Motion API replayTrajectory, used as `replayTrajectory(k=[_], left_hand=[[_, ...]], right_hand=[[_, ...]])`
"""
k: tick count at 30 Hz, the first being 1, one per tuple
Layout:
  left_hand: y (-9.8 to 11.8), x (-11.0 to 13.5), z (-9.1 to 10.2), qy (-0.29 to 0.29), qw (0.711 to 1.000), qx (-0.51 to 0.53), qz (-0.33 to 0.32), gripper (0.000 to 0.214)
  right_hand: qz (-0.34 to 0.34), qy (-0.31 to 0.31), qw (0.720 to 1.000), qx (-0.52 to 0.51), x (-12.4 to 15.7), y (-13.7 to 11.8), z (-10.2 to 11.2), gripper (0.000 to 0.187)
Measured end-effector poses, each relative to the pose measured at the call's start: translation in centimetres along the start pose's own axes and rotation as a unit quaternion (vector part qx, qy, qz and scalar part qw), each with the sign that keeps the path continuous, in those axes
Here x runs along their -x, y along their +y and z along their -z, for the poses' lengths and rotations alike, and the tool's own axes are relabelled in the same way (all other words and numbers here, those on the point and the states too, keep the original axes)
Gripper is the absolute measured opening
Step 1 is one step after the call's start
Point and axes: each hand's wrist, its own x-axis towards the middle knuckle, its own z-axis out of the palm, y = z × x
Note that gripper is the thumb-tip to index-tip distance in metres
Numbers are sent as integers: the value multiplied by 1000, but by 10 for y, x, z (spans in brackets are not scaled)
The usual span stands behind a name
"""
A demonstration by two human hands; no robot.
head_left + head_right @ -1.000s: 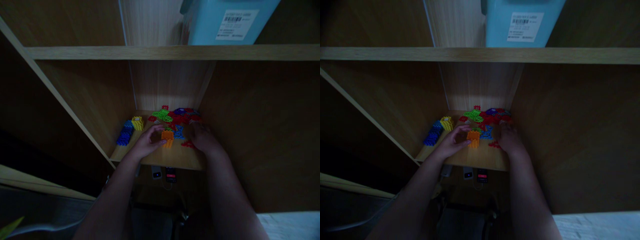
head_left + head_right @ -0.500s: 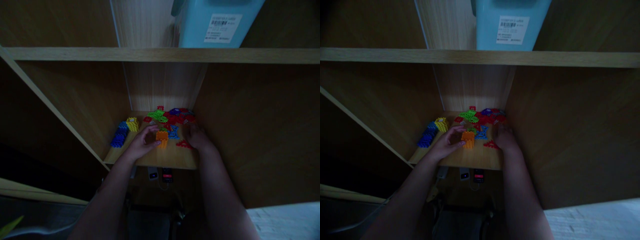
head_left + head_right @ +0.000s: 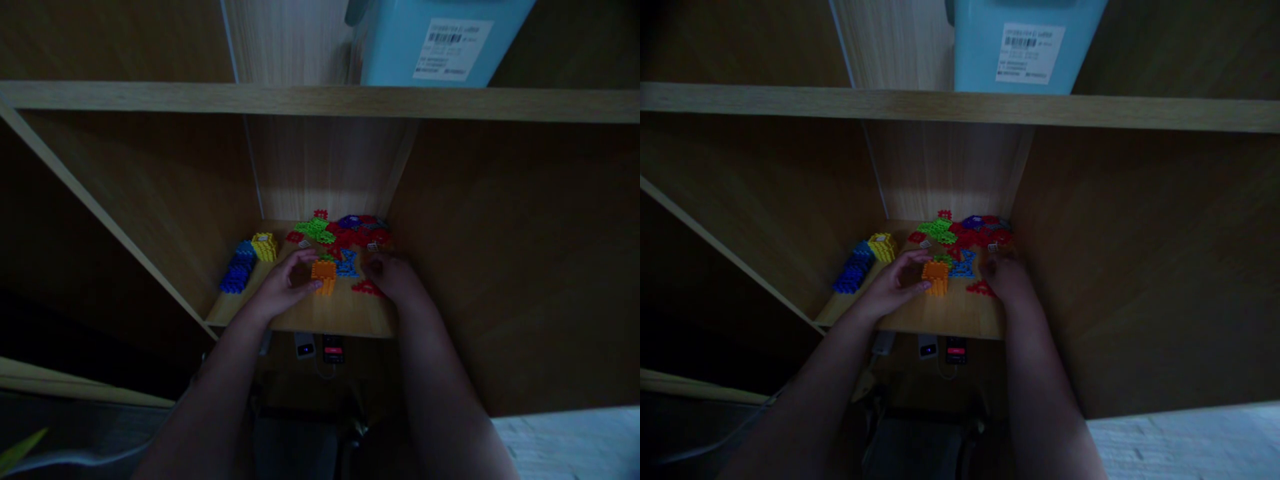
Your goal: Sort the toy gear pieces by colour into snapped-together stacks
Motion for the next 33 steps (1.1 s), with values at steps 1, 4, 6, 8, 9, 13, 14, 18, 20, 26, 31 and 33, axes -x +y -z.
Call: replayTrajectory(k=[1,4,6,8,9,13,14,18,20,26,31,33], left_hand=[[0,0,0,1,1000,1,1,66],[0,-1,0,3,1000,-2,1,66],[-1,-1,-1,4,1000,-4,0,66],[-1,-1,-1,4,1000,-2,-3,66],[-1,-1,-1,4,1000,-2,-4,66],[-2,-1,-1,3,1000,-4,-5,65],[-3,-1,-1,4,1000,-6,-5,65],[-4,-1,-1,2,1000,-11,-8,65],[-4,0,-1,5,1000,-12,-8,65],[0,0,-1,10,1000,-14,-6,59],[3,-1,-1,9,1000,-21,-5,60],[2,-1,-1,8,1000,-15,-3,62]], right_hand=[[-3,1,1000,-9,1,-1,1,23],[-25,10,1000,5,3,-3,2,37],[-34,18,999,14,4,-3,1,51],[-38,24,999,11,5,-2,0,60],[-40,24,999,11,5,-2,0,61],[-49,16,998,46,4,-2,0,56],[-55,13,997,58,4,-2,1,55],[-62,-11,994,85,3,-7,8,50],[-51,-16,994,94,4,-9,11,46],[-27,-13,993,111,9,-5,12,32],[74,15,997,19,8,4,7,39],[83,-5,997,-9,7,5,5,38]])
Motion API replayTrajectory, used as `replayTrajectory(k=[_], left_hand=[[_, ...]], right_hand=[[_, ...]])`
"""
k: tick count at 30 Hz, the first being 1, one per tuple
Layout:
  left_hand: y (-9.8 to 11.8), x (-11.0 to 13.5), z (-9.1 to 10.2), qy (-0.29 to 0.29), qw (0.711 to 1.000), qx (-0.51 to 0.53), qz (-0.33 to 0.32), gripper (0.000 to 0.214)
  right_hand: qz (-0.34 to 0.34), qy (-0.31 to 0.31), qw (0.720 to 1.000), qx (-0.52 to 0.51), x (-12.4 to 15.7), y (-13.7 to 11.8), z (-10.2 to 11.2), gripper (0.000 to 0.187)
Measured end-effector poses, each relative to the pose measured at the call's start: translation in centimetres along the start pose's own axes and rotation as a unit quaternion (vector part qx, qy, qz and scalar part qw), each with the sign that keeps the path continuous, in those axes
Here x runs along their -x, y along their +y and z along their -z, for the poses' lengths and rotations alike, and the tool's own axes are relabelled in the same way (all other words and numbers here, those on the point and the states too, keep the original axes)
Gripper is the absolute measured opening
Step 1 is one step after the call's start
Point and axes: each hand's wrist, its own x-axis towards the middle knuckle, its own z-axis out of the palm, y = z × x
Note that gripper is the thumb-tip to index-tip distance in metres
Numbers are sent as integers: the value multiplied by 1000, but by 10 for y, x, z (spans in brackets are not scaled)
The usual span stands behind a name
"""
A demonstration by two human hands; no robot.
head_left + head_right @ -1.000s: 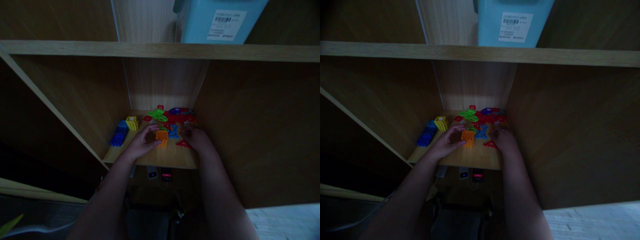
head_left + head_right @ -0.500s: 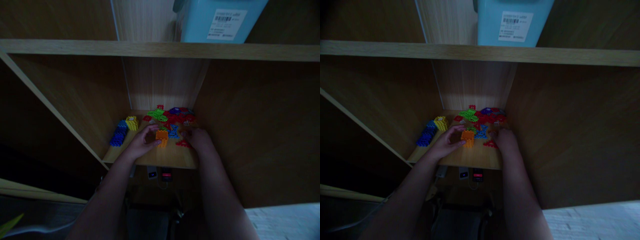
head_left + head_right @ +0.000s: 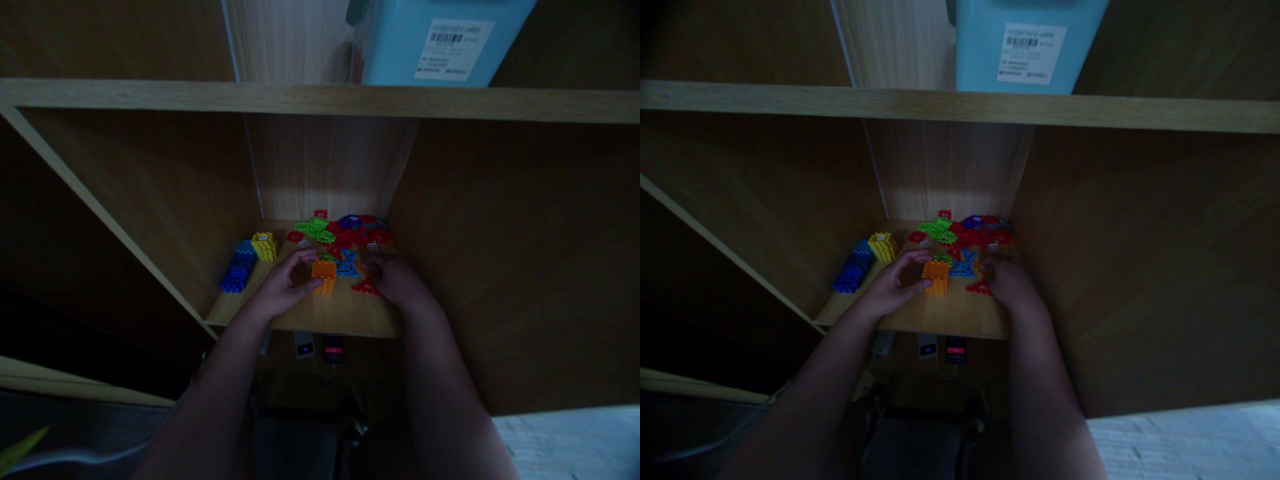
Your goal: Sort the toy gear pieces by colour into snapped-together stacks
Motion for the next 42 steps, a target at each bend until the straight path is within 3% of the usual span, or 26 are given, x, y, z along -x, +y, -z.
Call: replayTrajectory(k=[6,12,18,26,33,42], left_hand=[[-1,0,0,4,1000,-1,-7,61],[-1,0,0,2,1000,6,-3,61],[-4,0,-2,-1,1000,16,-5,62],[-3,0,-1,-3,1000,11,-14,64],[-8,-1,-4,-1,1000,29,-12,66],[-7,0,-3,-3,999,28,-16,66]], right_hand=[[-8,-7,1000,1,0,0,1,24],[-65,-11,997,-27,4,-5,7,21],[-86,109,987,-79,7,-10,8,43],[23,192,943,-271,5,-40,12,45],[91,130,926,-342,5,-74,12,37],[124,110,925,-341,5,-75,8,34]])
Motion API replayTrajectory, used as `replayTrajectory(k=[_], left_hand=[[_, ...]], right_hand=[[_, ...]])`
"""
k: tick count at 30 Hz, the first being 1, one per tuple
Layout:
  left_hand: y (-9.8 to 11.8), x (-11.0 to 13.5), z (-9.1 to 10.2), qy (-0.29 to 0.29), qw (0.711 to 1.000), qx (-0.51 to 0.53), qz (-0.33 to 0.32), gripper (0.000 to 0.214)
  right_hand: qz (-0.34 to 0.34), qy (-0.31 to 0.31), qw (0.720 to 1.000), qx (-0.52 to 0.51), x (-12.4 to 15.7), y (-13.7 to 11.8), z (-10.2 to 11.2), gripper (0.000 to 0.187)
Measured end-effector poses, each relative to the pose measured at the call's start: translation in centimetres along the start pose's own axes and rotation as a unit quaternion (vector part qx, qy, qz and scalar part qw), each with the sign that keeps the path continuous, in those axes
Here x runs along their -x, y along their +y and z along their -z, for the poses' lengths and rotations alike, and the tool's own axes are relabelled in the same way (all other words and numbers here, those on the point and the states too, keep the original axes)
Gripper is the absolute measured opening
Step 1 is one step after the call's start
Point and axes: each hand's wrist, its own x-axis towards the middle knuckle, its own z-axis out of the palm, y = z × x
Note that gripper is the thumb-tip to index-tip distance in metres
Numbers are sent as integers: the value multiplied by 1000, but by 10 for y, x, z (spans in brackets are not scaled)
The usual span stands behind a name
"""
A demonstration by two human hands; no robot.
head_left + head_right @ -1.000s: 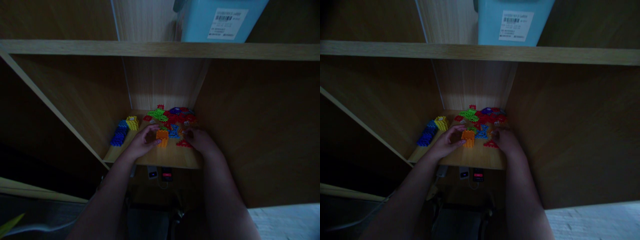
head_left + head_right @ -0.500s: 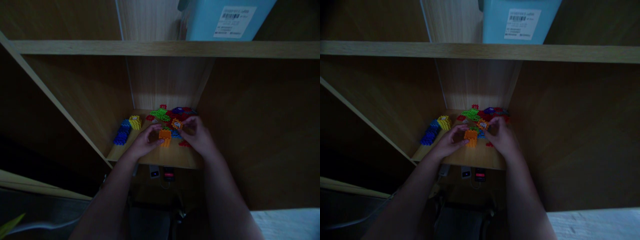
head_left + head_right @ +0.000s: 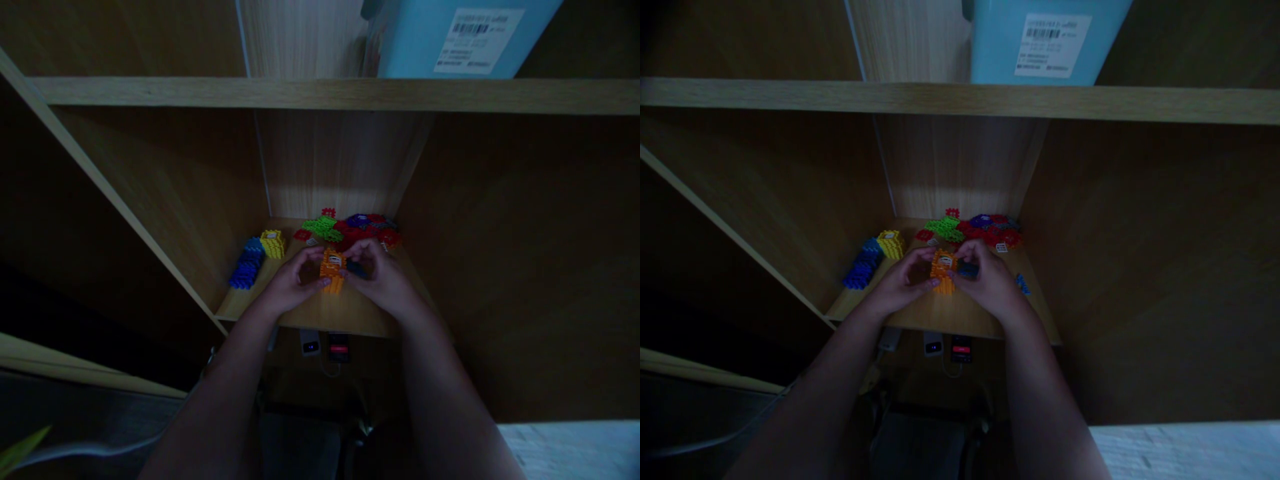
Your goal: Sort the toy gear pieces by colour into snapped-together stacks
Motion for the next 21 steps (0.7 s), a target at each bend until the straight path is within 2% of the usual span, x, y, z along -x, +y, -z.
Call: replayTrajectory(k=[5,21], left_hand=[[1,1,0,3,1000,-12,0,67],[2,0,0,-4,1000,2,10,67]], right_hand=[[10,-31,999,11,1,-4,3,32],[19,-49,999,3,2,-4,4,31]])
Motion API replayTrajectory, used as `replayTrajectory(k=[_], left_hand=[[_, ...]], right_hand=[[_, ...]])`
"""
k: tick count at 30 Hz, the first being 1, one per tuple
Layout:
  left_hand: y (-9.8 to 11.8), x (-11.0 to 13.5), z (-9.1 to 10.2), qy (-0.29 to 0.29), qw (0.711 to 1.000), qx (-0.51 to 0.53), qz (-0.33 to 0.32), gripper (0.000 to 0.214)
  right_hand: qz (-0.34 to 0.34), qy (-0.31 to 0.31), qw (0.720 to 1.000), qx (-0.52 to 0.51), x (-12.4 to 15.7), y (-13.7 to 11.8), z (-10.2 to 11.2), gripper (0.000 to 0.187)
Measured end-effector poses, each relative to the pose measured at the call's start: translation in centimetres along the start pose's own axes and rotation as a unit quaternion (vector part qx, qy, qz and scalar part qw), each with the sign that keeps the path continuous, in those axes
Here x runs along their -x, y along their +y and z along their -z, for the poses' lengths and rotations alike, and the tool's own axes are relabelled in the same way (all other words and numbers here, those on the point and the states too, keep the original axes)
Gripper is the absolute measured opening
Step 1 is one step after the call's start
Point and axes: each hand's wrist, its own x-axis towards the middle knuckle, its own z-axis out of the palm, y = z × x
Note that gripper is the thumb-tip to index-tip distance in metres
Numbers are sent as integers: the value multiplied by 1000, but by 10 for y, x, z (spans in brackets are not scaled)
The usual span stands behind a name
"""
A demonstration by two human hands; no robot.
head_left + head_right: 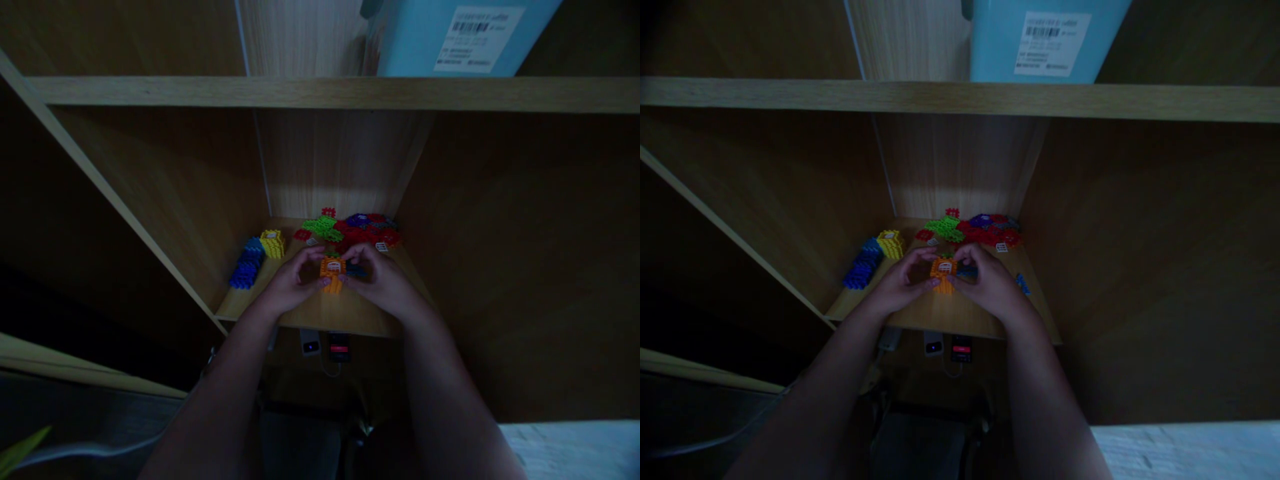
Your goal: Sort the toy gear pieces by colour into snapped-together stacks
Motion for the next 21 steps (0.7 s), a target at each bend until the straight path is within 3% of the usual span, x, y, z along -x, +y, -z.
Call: replayTrajectory(k=[21], left_hand=[[1,0,0,3,1000,6,-5,68]], right_hand=[[-10,-17,1000,2,1,-1,1,32]])
